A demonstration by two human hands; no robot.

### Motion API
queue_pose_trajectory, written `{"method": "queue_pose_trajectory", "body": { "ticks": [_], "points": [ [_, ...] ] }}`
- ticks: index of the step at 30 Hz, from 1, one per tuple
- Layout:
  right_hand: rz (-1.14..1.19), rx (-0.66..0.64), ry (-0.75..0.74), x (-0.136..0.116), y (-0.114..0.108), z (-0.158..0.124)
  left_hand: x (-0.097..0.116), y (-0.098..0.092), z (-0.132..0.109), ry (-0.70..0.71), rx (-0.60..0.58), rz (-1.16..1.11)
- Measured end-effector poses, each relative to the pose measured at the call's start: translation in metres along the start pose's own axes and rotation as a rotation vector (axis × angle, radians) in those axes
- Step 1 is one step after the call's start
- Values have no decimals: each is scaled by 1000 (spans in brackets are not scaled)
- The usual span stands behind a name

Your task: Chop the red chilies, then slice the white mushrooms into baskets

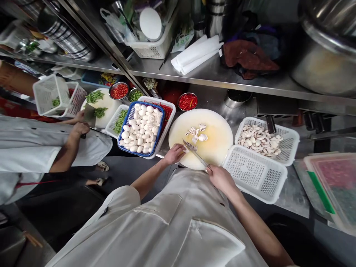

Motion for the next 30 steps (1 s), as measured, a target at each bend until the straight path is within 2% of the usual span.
{"method": "queue_pose_trajectory", "body": {
  "ticks": [7,12,14,16,17,19,21,22,24,27,29,30],
  "points": [
    [103,-66,19,4,16,5,0,2,-1,-78,8,-54],
    [448,56,-11,16,5,7,5,-6,11,-193,-16,-166],
    [683,70,86,22,0,2,10,-6,22,-349,112,-284],
    [943,-27,218,24,0,-3,14,0,36,-597,312,-540],
    [1055,-99,275,23,1,-5,16,8,44,-737,376,-724],
    [1202,-195,349,20,6,-6,20,25,59,-974,384,-1104],
    [1231,-157,375,22,12,-2,21,34,70,-1060,293,-1315],
    [1205,-94,377,25,14,1,20,34,72,-1036,264,-1314],
    [1058,75,376,36,15,7,11,26,69,-869,229,-1101],
    [611,315,338,49,2,20,-1,14,59,-454,73,-464],
    [260,370,302,47,-10,31,-8,17,58,-224,-79,-77],
    [111,362,290,41,-15,38,-11,22,62,-158,-136,52]
  ]
}}
Point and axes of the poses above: each hand's wrist, its own z-axis towards the middle knuckle, its own y-axis out of the palm, x = y × z, the point moved 3 cm from there along z, towards the middle knuckle, and after that the axes turned 11 degrees about x, right-handed, at the moved point
